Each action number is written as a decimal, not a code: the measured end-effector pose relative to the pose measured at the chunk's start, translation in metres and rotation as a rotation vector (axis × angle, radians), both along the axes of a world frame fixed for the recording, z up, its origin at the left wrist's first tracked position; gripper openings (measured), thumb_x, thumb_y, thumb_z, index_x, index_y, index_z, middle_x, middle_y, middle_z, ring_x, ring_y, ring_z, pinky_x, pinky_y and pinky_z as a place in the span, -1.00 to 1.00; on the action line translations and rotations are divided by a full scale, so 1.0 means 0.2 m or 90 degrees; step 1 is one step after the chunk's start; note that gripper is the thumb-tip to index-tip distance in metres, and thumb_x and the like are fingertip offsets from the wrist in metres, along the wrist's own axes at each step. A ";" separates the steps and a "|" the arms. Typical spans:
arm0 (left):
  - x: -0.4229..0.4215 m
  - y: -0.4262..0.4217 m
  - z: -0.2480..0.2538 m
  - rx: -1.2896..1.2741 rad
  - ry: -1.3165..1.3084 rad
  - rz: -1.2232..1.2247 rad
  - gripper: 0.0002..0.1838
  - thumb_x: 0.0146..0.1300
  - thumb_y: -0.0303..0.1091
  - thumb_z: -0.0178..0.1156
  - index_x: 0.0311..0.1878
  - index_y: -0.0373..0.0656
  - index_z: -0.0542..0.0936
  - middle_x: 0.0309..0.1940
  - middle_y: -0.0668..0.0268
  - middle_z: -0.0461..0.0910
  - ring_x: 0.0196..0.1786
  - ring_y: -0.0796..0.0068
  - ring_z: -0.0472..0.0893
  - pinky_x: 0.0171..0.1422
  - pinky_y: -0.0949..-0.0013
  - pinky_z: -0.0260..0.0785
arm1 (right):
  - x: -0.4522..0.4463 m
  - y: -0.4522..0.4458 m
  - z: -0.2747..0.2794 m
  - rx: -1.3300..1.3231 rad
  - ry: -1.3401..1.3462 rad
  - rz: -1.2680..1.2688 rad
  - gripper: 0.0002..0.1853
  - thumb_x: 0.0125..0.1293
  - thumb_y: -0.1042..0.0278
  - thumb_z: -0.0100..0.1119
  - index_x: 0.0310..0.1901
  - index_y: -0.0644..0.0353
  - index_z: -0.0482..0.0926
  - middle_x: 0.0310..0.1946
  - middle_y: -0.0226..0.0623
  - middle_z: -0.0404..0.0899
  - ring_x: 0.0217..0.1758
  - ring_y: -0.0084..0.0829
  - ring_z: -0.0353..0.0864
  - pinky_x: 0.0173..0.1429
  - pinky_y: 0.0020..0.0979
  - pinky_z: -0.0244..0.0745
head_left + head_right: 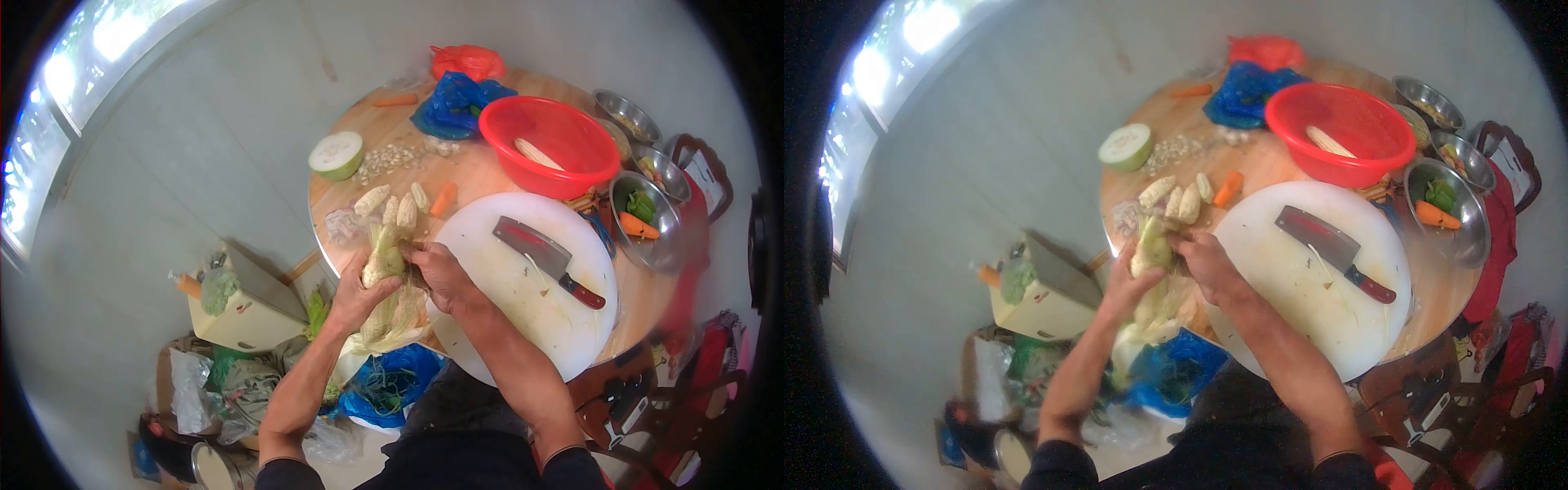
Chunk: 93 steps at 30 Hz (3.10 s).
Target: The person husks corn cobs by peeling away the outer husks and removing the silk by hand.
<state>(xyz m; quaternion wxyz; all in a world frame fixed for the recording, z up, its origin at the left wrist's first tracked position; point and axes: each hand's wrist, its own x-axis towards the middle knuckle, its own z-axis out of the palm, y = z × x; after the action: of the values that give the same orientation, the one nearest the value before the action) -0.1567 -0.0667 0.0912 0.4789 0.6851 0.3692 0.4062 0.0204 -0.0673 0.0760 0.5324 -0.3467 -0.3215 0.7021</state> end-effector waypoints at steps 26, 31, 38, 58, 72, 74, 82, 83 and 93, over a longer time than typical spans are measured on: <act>-0.11 0.06 -0.29 -0.157 -0.395 0.165 -0.47 0.56 0.10 0.06 0.10 -0.30 0.49 -0.27 0.15 0.67 -0.27 0.34 0.67 -0.18 0.30 0.54 | -0.25 -0.30 0.04 0.071 0.432 -0.262 -0.64 0.62 0.17 -0.20 -0.44 -0.03 0.19 -0.63 -0.61 -0.01 -0.58 -0.61 -0.04 -0.33 -0.42 0.09; -0.08 -0.08 -0.28 -0.423 -0.403 0.112 -0.33 0.45 0.28 0.13 0.14 -0.24 0.54 -0.07 0.19 0.64 -0.05 0.36 0.65 0.06 0.30 0.52 | -0.33 -0.28 0.13 0.013 0.490 -0.267 -0.58 0.58 0.17 -0.21 -0.53 -0.06 0.07 -0.68 -0.61 -0.08 -0.62 -0.61 -0.15 -0.45 -0.46 -0.07; -0.13 -0.06 -0.31 -0.371 -0.390 0.214 -0.54 0.45 0.15 0.22 -0.01 -0.10 0.54 -0.30 0.30 0.61 -0.27 0.42 0.63 -0.12 0.31 0.55 | -0.35 -0.26 0.15 0.007 0.499 -0.243 -0.53 0.59 0.12 -0.21 -0.57 -0.06 0.04 -0.71 -0.61 -0.12 -0.66 -0.60 -0.21 -0.50 -0.44 -0.14; -0.39 0.14 -0.09 -0.087 -0.291 0.281 -0.72 0.56 -0.18 0.12 0.10 -0.19 0.45 -0.40 0.24 0.59 -0.41 0.43 0.63 -0.31 0.29 0.57 | -0.34 -0.41 -0.29 -0.031 0.026 -0.193 -0.68 0.62 0.11 -0.10 -0.04 0.16 0.56 -0.54 -0.47 0.29 -0.50 -0.60 0.23 -0.34 -0.47 0.21; -0.32 -0.04 0.02 -0.112 0.078 0.082 -0.21 0.18 -0.36 0.51 0.40 -0.24 0.27 0.06 0.23 0.54 0.12 0.43 0.53 0.23 0.31 0.44 | -0.12 -0.20 0.10 0.352 -0.853 -0.028 -0.72 0.31 0.19 0.23 -0.11 0.24 0.63 -0.20 0.10 0.67 -0.07 0.13 0.68 0.02 0.03 0.56; -0.30 -0.03 -0.02 -0.052 0.126 0.083 -0.19 0.18 -0.37 0.51 0.41 -0.24 0.26 0.10 0.19 0.55 0.17 0.38 0.53 0.26 0.29 0.43 | -0.16 -0.21 0.12 0.335 -0.811 -0.081 -0.68 0.31 0.13 0.27 -0.12 0.25 0.63 -0.21 0.07 0.68 -0.08 0.12 0.68 0.02 0.01 0.57; -0.17 -0.10 0.01 -0.016 0.088 0.047 -0.13 0.08 -0.42 0.57 0.41 -0.23 0.29 0.16 0.12 0.57 0.24 0.33 0.53 0.33 0.23 0.42 | -0.24 -0.20 0.15 0.237 -0.401 -0.142 -0.66 0.28 0.30 0.47 -0.03 0.35 0.68 -0.26 -0.21 0.76 -0.16 -0.47 0.73 -0.04 -0.39 0.61; -0.16 -0.11 0.03 0.047 0.157 0.073 -0.14 0.05 -0.45 0.58 0.40 -0.23 0.31 0.15 0.14 0.58 0.20 0.35 0.55 0.30 0.25 0.44 | -0.24 -0.19 0.13 0.237 -0.400 -0.144 -0.66 0.28 0.30 0.47 -0.03 0.35 0.68 -0.26 -0.21 0.76 -0.16 -0.47 0.73 -0.04 -0.39 0.61; -0.18 -0.10 0.01 -0.112 -0.070 0.020 -0.27 0.14 -0.57 0.49 0.39 -0.27 0.41 0.11 0.25 0.62 0.15 0.51 0.58 0.21 0.33 0.49 | -0.22 -0.17 0.00 0.220 -0.192 -0.252 -0.82 0.41 0.43 0.28 -0.11 0.39 0.70 -0.30 -0.35 0.72 -0.27 -0.64 0.63 -0.15 -0.49 0.59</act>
<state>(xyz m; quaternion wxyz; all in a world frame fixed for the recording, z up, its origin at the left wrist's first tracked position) -0.1934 -0.0870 0.0935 0.5505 0.6112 0.3869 0.4167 -0.0240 -0.1006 0.0759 0.6561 -0.4071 -0.4378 0.4606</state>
